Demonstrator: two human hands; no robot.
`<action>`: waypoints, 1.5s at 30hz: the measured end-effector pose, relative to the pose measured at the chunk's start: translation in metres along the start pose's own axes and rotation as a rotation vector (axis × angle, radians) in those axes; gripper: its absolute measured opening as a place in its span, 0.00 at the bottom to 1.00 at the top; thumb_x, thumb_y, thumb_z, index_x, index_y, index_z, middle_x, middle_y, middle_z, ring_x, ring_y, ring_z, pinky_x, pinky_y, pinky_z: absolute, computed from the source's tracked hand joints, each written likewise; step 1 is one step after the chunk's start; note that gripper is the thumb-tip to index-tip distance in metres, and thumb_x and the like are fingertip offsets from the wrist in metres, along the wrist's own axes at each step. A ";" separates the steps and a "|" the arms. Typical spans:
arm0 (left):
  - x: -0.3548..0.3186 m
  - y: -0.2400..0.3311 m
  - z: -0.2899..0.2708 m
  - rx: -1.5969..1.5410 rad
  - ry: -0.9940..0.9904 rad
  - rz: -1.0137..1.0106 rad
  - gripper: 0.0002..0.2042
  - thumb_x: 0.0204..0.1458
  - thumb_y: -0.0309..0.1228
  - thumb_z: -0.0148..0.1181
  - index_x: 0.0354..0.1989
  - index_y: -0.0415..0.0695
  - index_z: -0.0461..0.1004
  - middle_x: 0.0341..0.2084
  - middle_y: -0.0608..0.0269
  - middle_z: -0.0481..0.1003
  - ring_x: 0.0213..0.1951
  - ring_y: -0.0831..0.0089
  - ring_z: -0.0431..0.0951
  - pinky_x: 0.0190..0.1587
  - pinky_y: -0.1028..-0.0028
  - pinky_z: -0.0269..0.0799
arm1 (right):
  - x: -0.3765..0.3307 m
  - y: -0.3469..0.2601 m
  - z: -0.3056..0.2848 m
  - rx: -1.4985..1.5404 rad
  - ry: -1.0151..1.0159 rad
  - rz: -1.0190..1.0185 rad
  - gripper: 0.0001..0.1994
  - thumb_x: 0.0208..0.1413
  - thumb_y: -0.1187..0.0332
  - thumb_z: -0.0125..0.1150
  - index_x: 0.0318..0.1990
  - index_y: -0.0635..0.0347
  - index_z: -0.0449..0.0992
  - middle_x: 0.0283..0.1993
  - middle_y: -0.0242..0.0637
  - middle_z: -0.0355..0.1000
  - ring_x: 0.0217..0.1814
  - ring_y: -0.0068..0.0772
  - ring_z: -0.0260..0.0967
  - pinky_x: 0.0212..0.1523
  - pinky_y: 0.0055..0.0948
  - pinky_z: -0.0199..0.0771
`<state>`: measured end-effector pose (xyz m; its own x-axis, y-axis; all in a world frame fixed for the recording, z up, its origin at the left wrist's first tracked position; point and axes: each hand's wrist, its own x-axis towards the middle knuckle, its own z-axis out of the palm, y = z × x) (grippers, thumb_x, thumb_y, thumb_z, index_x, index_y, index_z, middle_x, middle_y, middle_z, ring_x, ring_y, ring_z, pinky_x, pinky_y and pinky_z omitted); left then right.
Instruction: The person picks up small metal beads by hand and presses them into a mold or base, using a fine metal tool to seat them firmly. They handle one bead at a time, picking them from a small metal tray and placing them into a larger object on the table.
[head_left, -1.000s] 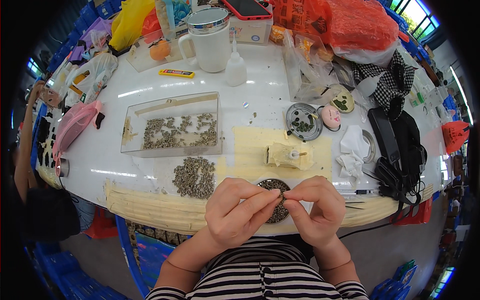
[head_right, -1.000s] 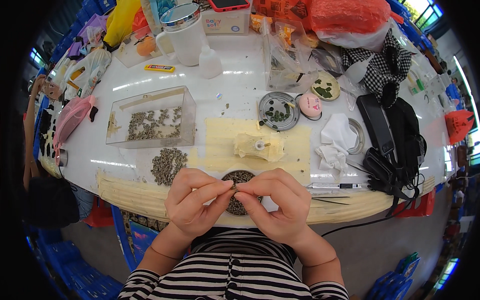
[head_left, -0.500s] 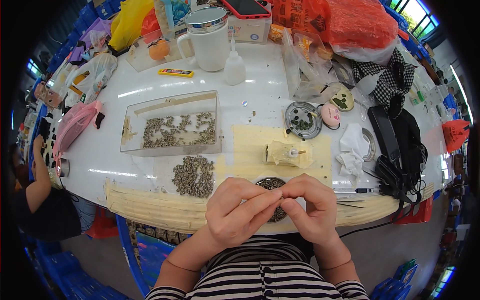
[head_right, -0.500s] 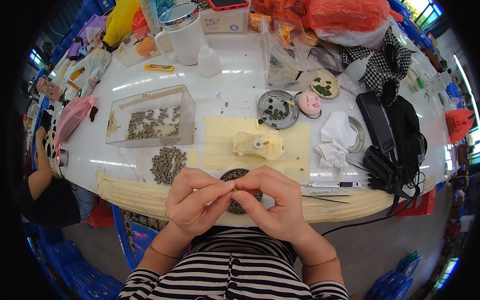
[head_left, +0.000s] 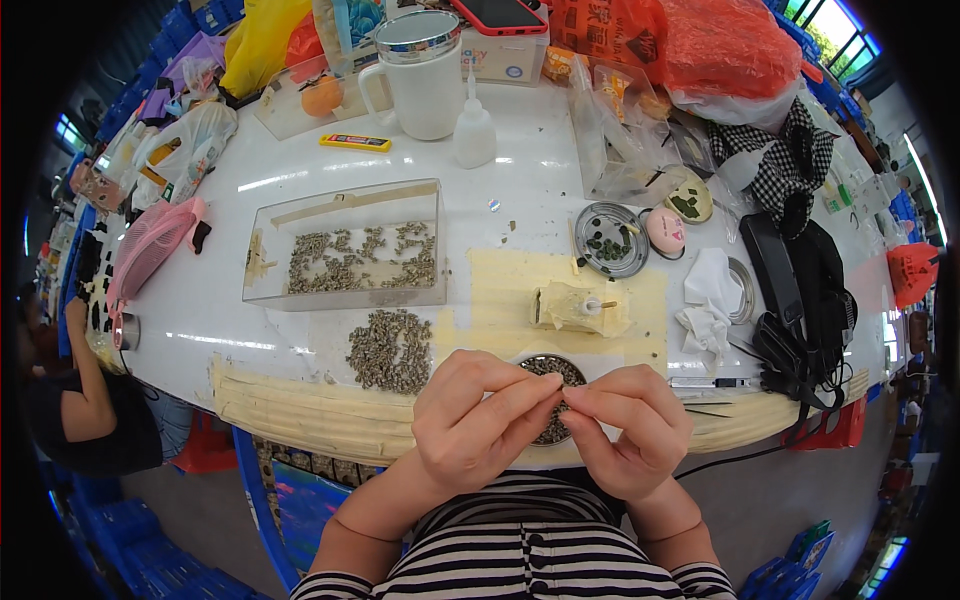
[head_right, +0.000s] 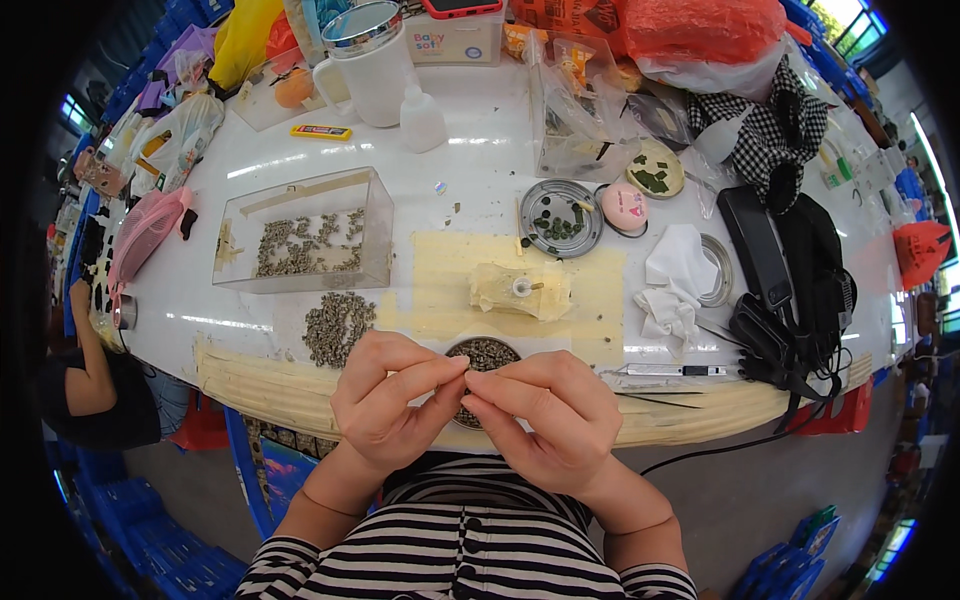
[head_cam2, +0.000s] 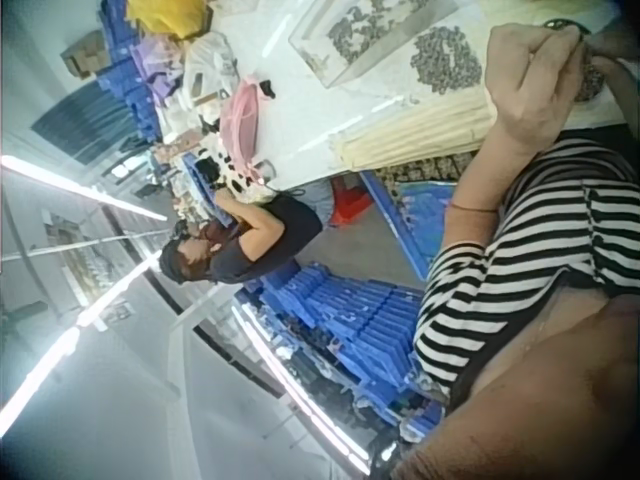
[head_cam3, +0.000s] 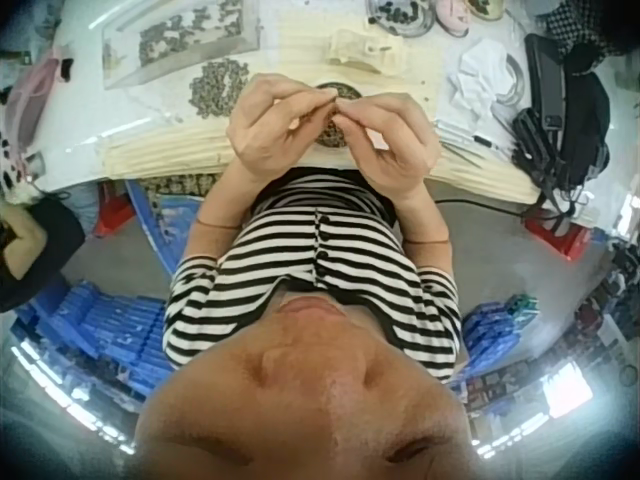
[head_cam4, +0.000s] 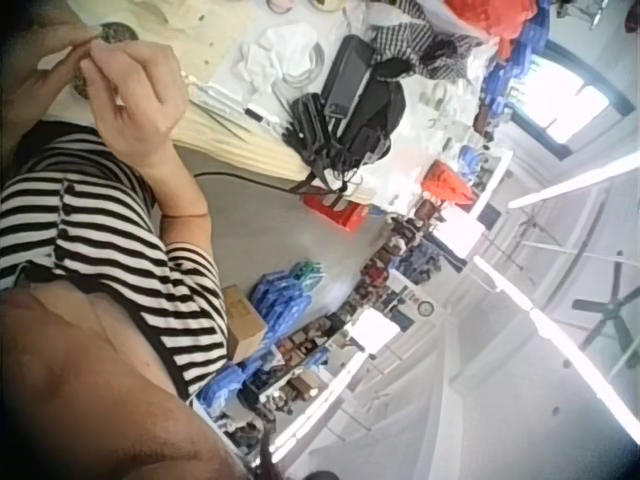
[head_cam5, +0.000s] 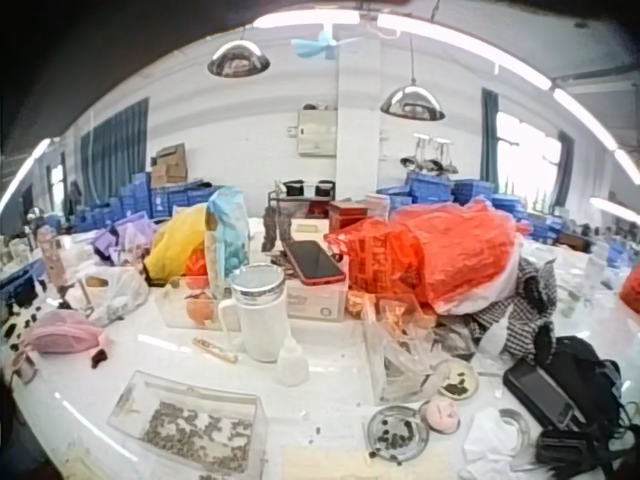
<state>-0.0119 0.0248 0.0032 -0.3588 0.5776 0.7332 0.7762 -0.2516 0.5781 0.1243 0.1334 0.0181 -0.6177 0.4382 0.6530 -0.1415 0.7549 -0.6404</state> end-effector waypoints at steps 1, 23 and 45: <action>0.000 0.000 0.000 0.001 0.000 0.002 0.15 0.38 0.17 0.74 0.37 0.41 0.82 0.30 0.64 0.76 0.29 0.69 0.74 0.30 0.74 0.68 | 0.000 0.000 0.000 -0.012 -0.007 -0.005 0.13 0.43 0.78 0.76 0.38 0.63 0.82 0.32 0.37 0.77 0.29 0.31 0.73 0.27 0.23 0.72; 0.000 0.000 -0.001 -0.029 -0.009 0.008 0.16 0.36 0.19 0.74 0.38 0.40 0.83 0.29 0.65 0.77 0.28 0.69 0.75 0.29 0.73 0.70 | -0.003 0.006 -0.001 0.213 -0.049 0.222 0.12 0.45 0.78 0.75 0.38 0.64 0.81 0.32 0.37 0.76 0.30 0.27 0.73 0.31 0.23 0.73; 0.001 -0.002 -0.001 -0.066 -0.026 0.036 0.16 0.37 0.19 0.73 0.39 0.39 0.83 0.29 0.64 0.77 0.28 0.69 0.75 0.29 0.73 0.70 | -0.004 0.007 -0.001 0.393 -0.117 0.385 0.09 0.49 0.77 0.73 0.38 0.67 0.81 0.33 0.38 0.76 0.31 0.24 0.73 0.33 0.21 0.73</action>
<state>-0.0142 0.0247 0.0029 -0.3174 0.5868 0.7449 0.7522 -0.3226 0.5746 0.1265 0.1376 0.0117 -0.7601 0.5723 0.3078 -0.1531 0.3026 -0.9407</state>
